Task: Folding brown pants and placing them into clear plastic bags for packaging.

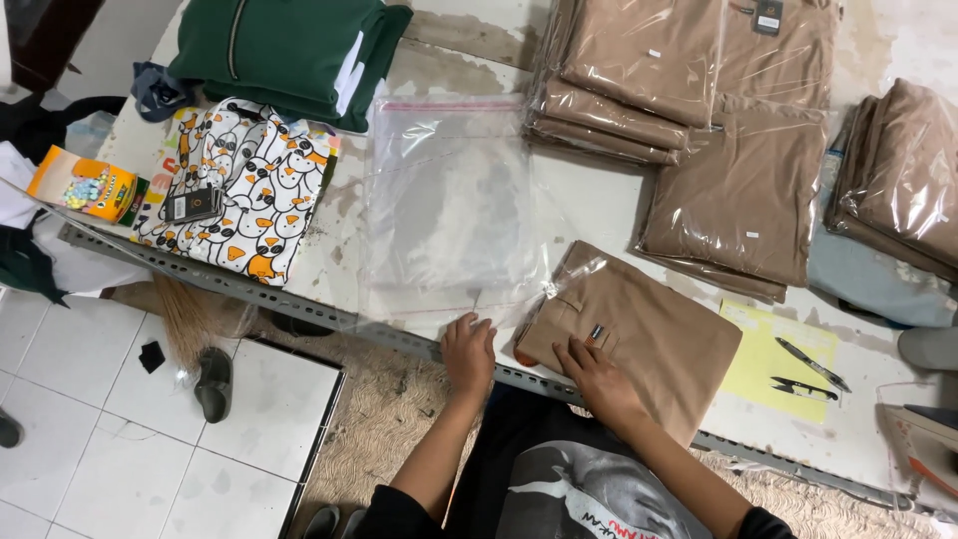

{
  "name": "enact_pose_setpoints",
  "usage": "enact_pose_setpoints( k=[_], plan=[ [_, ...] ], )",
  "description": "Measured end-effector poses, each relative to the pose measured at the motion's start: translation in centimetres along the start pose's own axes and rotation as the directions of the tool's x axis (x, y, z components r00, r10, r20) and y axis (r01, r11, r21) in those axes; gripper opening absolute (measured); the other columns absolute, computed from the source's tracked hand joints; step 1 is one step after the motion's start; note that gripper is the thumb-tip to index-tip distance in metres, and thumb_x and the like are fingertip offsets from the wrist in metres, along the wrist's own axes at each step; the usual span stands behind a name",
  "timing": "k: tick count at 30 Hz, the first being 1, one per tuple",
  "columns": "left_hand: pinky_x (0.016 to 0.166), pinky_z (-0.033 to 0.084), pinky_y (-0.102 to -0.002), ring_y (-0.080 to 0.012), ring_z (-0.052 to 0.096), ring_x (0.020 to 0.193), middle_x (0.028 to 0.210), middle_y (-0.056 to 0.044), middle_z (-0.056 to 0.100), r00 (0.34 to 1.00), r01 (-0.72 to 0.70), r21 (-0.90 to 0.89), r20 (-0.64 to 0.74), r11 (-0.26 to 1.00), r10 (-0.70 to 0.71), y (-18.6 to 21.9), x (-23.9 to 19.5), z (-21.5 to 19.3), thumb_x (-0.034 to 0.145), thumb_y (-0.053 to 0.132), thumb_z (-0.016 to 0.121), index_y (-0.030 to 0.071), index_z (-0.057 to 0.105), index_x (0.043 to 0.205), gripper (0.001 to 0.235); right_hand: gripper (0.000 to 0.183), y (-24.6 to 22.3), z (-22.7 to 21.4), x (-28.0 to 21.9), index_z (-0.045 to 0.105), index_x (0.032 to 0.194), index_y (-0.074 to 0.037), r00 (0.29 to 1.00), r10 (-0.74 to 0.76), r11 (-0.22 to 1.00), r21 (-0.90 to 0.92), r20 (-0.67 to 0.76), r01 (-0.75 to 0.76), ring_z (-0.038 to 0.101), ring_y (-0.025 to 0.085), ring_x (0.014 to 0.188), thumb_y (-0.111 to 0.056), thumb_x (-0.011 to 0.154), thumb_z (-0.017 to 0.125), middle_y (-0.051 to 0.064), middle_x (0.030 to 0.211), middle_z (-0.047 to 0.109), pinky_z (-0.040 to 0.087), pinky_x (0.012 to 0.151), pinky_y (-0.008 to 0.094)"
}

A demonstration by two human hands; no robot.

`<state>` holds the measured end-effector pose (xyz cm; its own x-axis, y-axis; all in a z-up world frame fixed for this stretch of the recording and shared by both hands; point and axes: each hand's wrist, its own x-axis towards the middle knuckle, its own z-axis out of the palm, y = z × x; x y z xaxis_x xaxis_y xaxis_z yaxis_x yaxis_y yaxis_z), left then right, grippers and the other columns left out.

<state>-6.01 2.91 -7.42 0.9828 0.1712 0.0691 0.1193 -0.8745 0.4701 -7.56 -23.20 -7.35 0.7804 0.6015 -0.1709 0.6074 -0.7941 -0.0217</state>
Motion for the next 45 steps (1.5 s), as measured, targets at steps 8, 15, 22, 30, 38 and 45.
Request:
enact_pose_setpoints(
  k=[8,15,22,30,38,45],
  plan=[
    [0.08,0.057,-0.038,-0.0245,0.069,0.102,0.117,-0.005,0.07,0.956,0.037,-0.222,-0.275,0.974,-0.099,1.6,1.0,-1.5,0.096,0.02,0.067,0.017,0.074,0.099,0.008,0.076,5.0,-4.4,-0.7,0.049,0.151,-0.014,0.996,0.072,0.799,0.596,0.045,-0.085,0.064,0.042,0.122,0.001,0.077,0.064,0.021,0.128,0.069,0.053,0.103,0.048],
    [0.081,0.062,-0.039,-0.0293,0.068,0.108,0.131,-0.01,0.063,0.904,-0.041,-0.226,-0.423,0.973,-0.06,2.9,2.8,-2.8,0.101,0.017,0.061,0.015,0.069,0.103,0.009,0.072,7.6,-5.7,-1.8,0.059,0.148,-0.02,0.968,0.248,0.583,0.793,0.035,-0.178,0.064,0.029,0.126,-0.006,0.079,0.076,0.01,0.132,0.072,0.052,0.105,0.042],
    [0.082,0.06,-0.032,-0.0249,0.065,0.11,0.129,-0.007,0.062,0.904,-0.157,-0.11,-0.415,0.981,0.098,3.9,2.5,-3.5,0.108,0.024,0.049,0.016,0.061,0.104,0.015,0.069,5.6,-8.2,-0.7,0.062,0.144,-0.012,0.952,0.297,0.602,0.788,-0.075,-0.125,0.067,0.032,0.121,-0.002,0.078,0.078,0.013,0.128,0.074,0.054,0.101,0.044],
    [0.074,0.056,-0.026,-0.0151,0.066,0.091,0.102,0.002,0.067,0.865,-0.26,0.068,-0.426,0.963,0.264,2.7,2.0,-1.8,0.104,0.037,0.06,0.018,0.059,0.095,0.021,0.066,2.4,-8.0,2.0,0.057,0.146,-0.01,0.966,0.202,0.775,0.629,-0.16,-0.058,0.068,0.038,0.115,-0.001,0.082,0.07,0.018,0.124,0.072,0.056,0.098,0.047],
    [0.072,0.056,-0.025,-0.0134,0.066,0.087,0.1,0.005,0.065,0.85,-0.286,0.022,-0.456,0.958,0.264,2.4,1.6,-2.1,0.102,0.036,0.063,0.02,0.058,0.094,0.019,0.065,-0.1,-6.1,2.8,0.052,0.149,-0.018,0.993,0.057,0.913,0.408,-0.106,-0.008,0.066,0.038,0.115,0.0,0.087,0.054,0.015,0.13,0.065,0.058,0.093,0.043],
    [0.065,0.063,-0.029,-0.0218,0.069,0.085,0.1,-0.005,0.058,0.907,-0.335,-0.159,-0.322,0.929,0.273,3.3,0.9,-3.8,0.099,0.005,0.062,0.011,0.057,0.096,0.009,0.076,-2.3,-7.1,3.4,0.035,0.157,-0.027,0.994,0.096,0.967,0.231,0.049,-0.105,0.06,0.04,0.118,-0.005,0.087,0.053,0.014,0.145,0.047,0.065,0.076,0.047]
  ],
)
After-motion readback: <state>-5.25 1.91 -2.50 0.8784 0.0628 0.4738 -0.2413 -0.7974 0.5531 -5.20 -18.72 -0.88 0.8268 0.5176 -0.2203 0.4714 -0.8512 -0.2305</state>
